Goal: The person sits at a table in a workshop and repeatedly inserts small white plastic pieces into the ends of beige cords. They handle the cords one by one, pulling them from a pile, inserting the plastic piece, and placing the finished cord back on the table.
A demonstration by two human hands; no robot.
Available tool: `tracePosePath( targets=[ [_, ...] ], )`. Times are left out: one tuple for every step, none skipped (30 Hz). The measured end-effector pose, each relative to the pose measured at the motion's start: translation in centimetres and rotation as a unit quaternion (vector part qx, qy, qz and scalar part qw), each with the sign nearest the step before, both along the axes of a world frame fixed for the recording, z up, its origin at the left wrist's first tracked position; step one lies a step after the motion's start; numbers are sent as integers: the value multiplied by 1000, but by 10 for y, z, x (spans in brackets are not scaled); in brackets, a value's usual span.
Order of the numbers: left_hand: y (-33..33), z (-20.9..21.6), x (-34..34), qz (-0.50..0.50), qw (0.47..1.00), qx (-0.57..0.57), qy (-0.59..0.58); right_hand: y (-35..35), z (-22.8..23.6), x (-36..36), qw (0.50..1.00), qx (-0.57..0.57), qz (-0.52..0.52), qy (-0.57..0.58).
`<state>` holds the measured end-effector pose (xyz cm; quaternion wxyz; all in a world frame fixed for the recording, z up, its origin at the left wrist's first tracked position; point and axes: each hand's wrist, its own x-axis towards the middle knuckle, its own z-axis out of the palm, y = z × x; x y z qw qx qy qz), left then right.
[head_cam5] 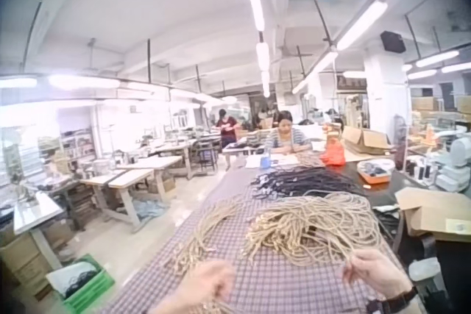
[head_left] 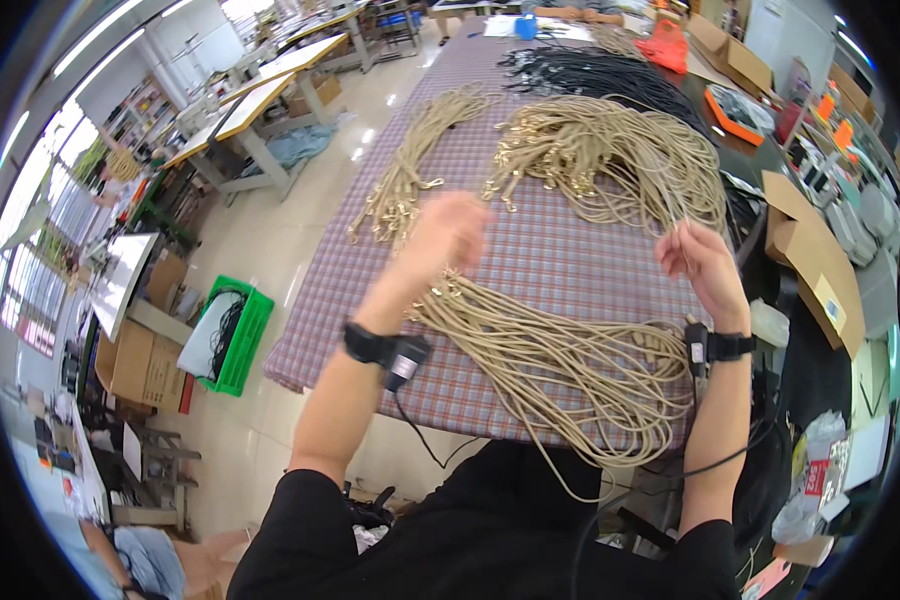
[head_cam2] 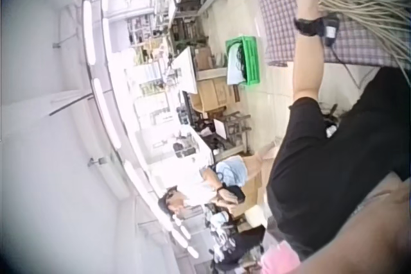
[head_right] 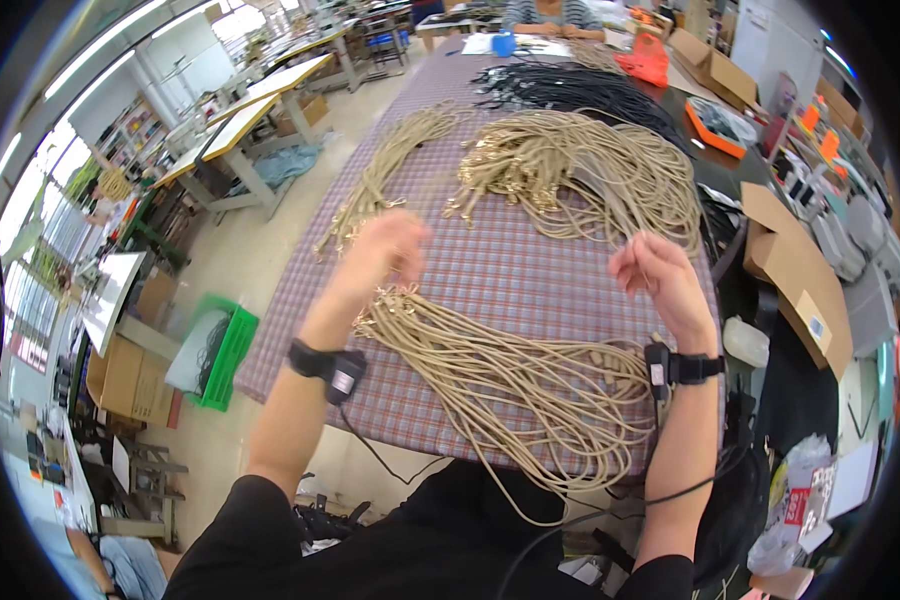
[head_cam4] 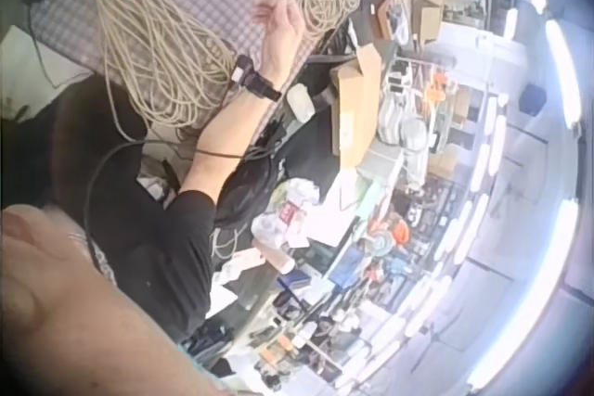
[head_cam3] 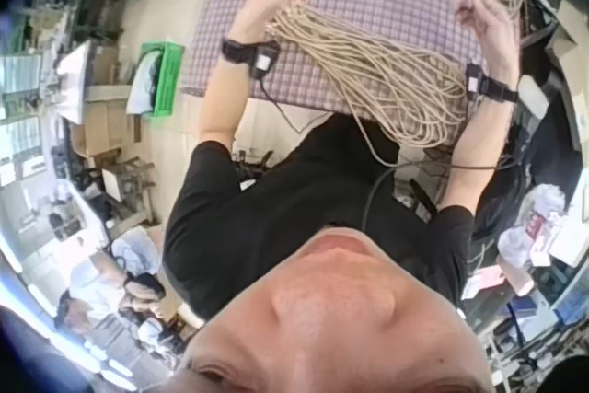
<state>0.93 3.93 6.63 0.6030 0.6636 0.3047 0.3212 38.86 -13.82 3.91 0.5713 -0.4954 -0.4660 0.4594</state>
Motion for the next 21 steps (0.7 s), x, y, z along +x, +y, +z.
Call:
tracePosePath(
  targets=[
    [-16, -6, 11, -97, 994, 1, 41, 2, 4, -15, 1000, -13, 25, 7],
    [-36, -13, 24, -150, 987, 28, 58, 3, 4, -31, 998, -27, 53, 16],
    [-43, -28, 37, -175, 968, 171, 58, 6, 5, -44, 996, -34, 79, 34],
    [-51, -44, 57, -185, 931, 311, 43, 6, 4, -51, 993, -44, 103, 49],
    [-63, -39, 73, -227, 919, 317, 55, 1, -1, -48, 990, -40, 117, 62],
    [-68, -42, 82, -231, 896, 362, 114, 4, -9, -52, 984, -35, 153, 80],
    [-70, -49, 87, -236, 872, 400, 153, 7, -7, -63, 980, -9, 173, 98],
    [-71, -52, 88, -246, 845, 434, 193, 7, -7, -69, 975, 15, 188, 118],
    [-75, -41, 85, -273, 826, 442, 219, 10, -15, -64, 974, 31, 170, 148],
    [-76, -32, 84, -311, 805, 448, 232, 10, -23, -51, 975, 42, 137, 171],
    [-75, -35, 77, -332, 805, 440, 219, 13, -33, -42, 968, 58, 126, 208],
    [-72, -38, 69, -355, 803, 432, 206, 19, -43, -32, 960, 73, 113, 245],
    [-67, -40, 63, -379, 800, 424, 190, 25, -48, -16, 949, 82, 119, 281],
    [-55, -45, 57, -361, 811, 423, 179, 27, -47, -3, 937, 90, 121, 315],
    [-38, -53, 50, -341, 823, 422, 169, 28, -41, -1, 940, 82, 22, 330],
    [-20, -59, 44, -324, 830, 427, 154, 30, -48, 34, 931, 143, 129, 311],
    [4, -67, 36, -244, 846, 457, 129, 30, -49, 45, 927, 148, 117, 324],
    [21, -65, 26, -173, 877, 429, 134, 21, -48, 51, 934, 113, -5, 339],
    [34, -60, 20, -103, 901, 400, 134, 15, -65, 95, 932, 144, 120, 311],
    [46, -63, 14, -80, 891, 422, 148, 18, -74, 121, 931, 134, 152, 305],
    [59, -73, -2, -41, 882, 435, 178, 29, -64, 93, 938, 46, -114, 323]
  ],
)
